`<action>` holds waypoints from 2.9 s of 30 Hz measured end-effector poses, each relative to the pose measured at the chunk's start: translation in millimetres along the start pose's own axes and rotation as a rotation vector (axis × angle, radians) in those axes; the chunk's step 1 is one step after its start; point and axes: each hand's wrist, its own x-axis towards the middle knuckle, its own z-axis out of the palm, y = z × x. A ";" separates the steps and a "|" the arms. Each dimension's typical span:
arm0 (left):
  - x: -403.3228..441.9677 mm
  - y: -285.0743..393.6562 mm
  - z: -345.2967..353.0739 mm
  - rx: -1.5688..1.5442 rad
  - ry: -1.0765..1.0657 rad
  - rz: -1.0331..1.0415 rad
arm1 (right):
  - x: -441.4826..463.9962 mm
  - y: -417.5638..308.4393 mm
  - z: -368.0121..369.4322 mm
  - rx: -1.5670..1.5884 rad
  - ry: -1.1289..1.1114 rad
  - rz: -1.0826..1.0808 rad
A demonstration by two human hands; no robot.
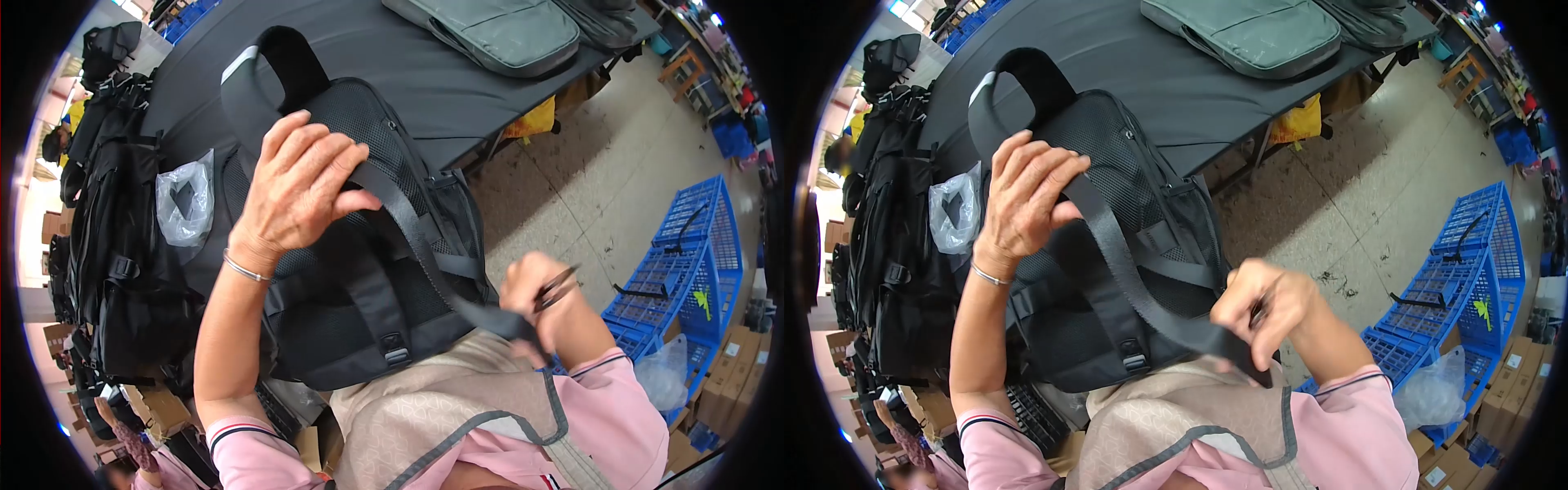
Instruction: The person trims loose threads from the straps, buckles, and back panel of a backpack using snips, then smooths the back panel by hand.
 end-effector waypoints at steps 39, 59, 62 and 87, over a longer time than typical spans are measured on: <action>-54.3 80.8 85.8 -0.782 0.109 -0.404 | 82.4 -28.2 -47.8 -0.773 0.697 0.181; -36.1 86.3 100.6 -0.721 0.233 -0.657 | 54.8 21.1 -21.2 -1.294 0.909 -0.008; -31.9 89.1 93.5 -0.714 0.235 -0.645 | 54.6 25.1 -18.3 -1.348 0.839 -0.028; -77.4 203.7 -29.0 -0.872 0.080 -0.897 | 246.5 -46.4 26.7 -0.244 0.406 -0.434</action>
